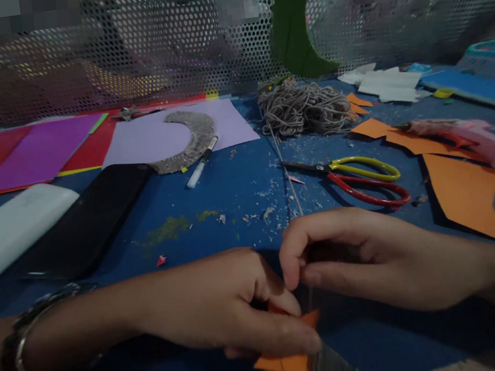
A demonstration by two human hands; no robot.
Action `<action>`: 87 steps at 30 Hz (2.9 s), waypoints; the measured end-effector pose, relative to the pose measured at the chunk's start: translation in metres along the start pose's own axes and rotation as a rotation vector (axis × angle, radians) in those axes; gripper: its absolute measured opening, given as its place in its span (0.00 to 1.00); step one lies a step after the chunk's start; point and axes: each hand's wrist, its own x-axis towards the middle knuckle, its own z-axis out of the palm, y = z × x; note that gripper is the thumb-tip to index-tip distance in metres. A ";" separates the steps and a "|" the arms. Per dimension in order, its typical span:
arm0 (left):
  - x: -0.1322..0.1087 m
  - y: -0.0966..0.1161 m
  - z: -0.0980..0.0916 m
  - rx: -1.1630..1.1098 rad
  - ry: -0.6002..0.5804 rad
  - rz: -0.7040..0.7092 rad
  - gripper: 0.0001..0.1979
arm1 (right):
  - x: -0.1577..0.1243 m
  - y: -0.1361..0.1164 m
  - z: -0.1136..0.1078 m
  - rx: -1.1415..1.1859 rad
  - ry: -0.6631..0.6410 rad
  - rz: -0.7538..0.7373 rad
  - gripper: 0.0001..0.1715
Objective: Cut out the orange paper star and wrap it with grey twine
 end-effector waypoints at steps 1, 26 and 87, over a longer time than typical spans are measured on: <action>0.000 -0.001 0.000 -0.029 0.000 0.007 0.20 | -0.001 -0.002 0.001 -0.003 0.000 0.014 0.05; 0.003 -0.005 0.014 -0.020 0.137 -0.142 0.08 | -0.006 -0.010 0.010 0.117 -0.063 0.153 0.10; 0.009 -0.014 0.010 -0.357 0.388 0.073 0.17 | -0.006 0.005 0.004 -1.098 0.260 -0.625 0.20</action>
